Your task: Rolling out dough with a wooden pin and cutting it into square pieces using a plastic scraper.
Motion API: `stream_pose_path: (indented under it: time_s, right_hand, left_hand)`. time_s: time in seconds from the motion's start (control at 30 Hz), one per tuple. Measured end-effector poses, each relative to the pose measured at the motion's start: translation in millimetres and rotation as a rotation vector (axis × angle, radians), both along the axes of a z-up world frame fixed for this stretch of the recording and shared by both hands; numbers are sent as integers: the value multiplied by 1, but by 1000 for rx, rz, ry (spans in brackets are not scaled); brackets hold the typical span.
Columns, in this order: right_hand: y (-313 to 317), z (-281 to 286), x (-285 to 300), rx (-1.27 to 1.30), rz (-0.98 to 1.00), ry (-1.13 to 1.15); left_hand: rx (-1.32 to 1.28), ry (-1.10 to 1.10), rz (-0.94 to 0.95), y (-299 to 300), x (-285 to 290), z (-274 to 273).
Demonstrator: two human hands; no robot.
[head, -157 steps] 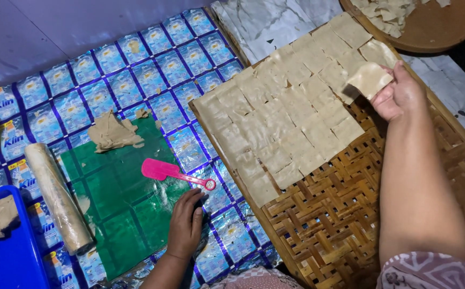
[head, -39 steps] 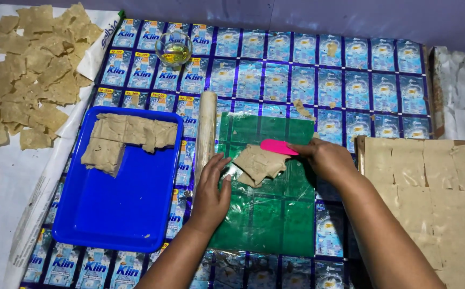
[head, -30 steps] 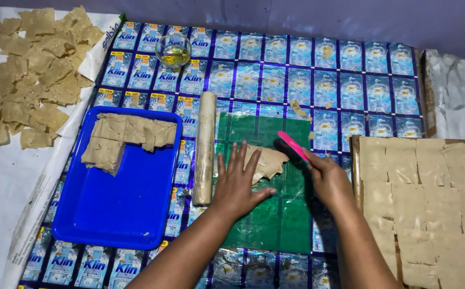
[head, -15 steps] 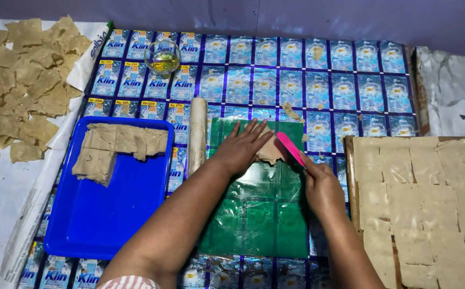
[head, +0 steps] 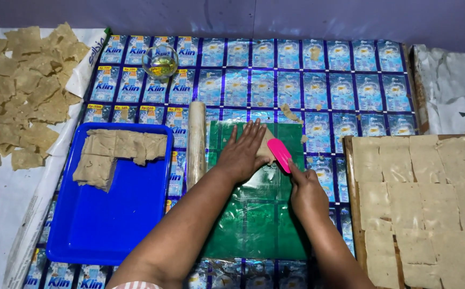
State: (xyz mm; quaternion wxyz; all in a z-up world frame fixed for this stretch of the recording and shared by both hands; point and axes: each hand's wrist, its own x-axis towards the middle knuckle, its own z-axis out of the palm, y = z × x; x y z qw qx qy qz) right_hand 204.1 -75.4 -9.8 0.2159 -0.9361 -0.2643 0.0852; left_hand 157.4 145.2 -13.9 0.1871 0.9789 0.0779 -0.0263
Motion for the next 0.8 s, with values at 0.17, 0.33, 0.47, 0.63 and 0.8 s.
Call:
stream_pose_path:
  time_s: [0.17, 0.33, 0.47, 0.63, 0.8]
  right_hand:
    - [-40, 19, -52, 14, 57, 73]
    - [-63, 2, -110, 85, 301, 74]
    - [-45, 31, -110, 128, 430, -80]
    - [-21, 75, -45, 339, 353, -267]
    - [29, 131, 29, 293, 440, -769]
  left_hand:
    - [100, -17, 323, 1, -56, 40]
    - [90, -106, 706, -4, -121, 28]
    - [17, -118, 752, -11, -146, 35]
    - [61, -200, 557, -20, -158, 81]
    - [-17, -312, 138, -11, -120, 92]
